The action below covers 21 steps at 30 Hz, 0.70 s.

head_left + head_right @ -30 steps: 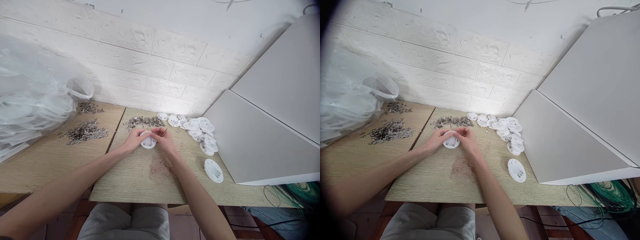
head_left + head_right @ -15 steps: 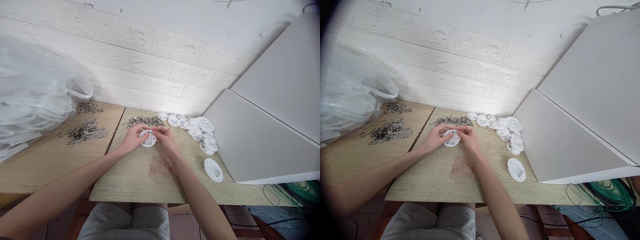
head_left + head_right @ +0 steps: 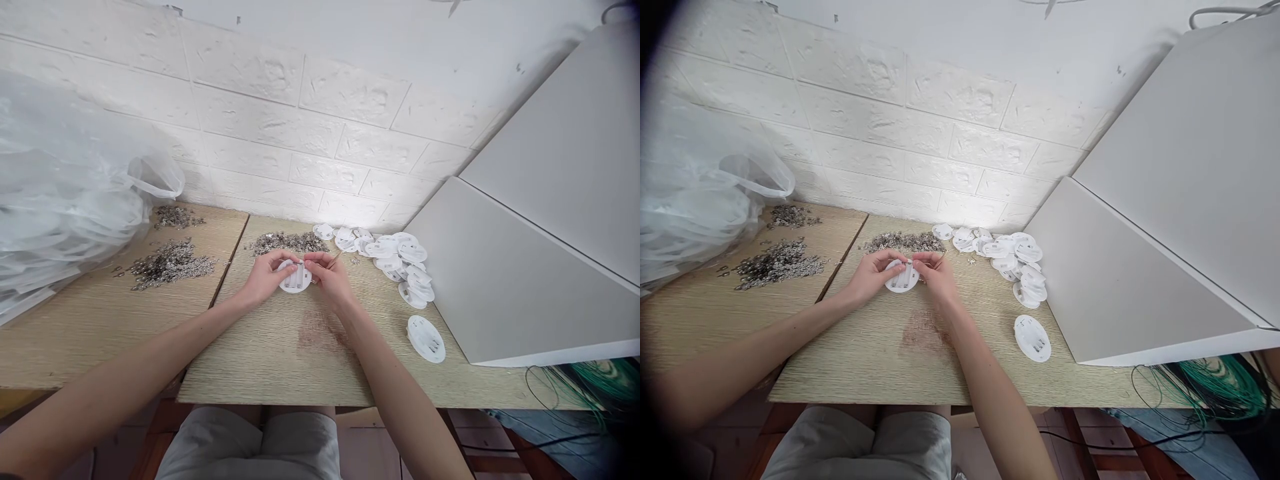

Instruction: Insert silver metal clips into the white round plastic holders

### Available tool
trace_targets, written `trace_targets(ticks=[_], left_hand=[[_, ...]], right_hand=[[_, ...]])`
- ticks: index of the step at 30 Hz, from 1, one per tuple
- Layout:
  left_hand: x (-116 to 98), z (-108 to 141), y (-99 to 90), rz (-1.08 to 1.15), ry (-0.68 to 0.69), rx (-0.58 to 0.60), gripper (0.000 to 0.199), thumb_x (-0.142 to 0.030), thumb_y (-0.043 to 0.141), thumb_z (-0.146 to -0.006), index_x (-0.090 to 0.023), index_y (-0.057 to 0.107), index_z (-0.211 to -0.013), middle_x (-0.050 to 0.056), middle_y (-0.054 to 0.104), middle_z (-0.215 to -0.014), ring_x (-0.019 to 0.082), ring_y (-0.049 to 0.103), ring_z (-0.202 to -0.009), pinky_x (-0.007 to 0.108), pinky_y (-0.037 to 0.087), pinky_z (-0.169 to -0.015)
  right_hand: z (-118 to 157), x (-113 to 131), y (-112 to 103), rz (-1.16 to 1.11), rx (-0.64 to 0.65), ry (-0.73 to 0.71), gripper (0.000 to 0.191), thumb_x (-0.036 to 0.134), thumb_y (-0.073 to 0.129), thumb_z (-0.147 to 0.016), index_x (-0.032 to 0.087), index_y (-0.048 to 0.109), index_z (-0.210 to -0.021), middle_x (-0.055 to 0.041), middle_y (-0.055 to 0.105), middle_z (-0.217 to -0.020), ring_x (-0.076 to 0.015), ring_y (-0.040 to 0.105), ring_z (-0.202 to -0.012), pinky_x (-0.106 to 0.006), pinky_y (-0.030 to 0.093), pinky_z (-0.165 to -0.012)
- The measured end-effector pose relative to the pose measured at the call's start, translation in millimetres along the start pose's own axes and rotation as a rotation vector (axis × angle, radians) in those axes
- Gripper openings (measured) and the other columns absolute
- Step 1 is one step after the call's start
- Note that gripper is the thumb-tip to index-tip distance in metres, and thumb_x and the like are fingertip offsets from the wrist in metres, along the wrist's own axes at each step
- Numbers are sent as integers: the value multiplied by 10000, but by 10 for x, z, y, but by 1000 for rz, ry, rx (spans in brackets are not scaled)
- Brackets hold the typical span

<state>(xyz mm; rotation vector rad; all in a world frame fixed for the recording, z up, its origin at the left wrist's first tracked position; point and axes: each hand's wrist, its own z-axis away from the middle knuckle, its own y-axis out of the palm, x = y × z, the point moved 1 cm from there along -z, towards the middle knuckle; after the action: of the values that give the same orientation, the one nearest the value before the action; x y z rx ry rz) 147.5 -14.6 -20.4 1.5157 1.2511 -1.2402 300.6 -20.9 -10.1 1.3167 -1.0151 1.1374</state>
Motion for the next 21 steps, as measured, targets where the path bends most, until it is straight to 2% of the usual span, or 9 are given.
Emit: trace_targets(ticks=[9,12,17,21], left_hand=[[91,-18,5,-126,43,33,117,-270,585,-788,-190,565,-870,18,603,-794,158,556,-699,266,432,-617],[111,-16,6,-145,38,32,102,-259,563,-802,-197,546,-881,12,587,-793,158,542,-694,261,418,-609],[163,-15,-3,-228,60,49,100,-268,512,-852,-203,524,-927,20,578,-841,168,543,-736,275,423,-636],[120,10,-6,-385,97,16,99,-263,513,-862,-199,506,-937,47,605,-938,202,578,-861,310,446,-712]], right_hand=[[-22,-52,-8,84,33,-63,216,339,713,-679,199,652,-833,-16,659,-770,-146,602,-670,-300,504,-629],[-15,-32,7,205,46,-119,165,338,639,-745,209,651,-848,-19,656,-753,-154,597,-666,-302,494,-611],[-11,-8,20,511,-13,-323,139,268,567,-789,195,662,-860,-43,679,-842,-170,605,-767,-299,484,-649],[-7,-23,11,577,-44,-321,139,224,544,-800,191,659,-870,-43,682,-893,-166,607,-794,-294,488,-663]])
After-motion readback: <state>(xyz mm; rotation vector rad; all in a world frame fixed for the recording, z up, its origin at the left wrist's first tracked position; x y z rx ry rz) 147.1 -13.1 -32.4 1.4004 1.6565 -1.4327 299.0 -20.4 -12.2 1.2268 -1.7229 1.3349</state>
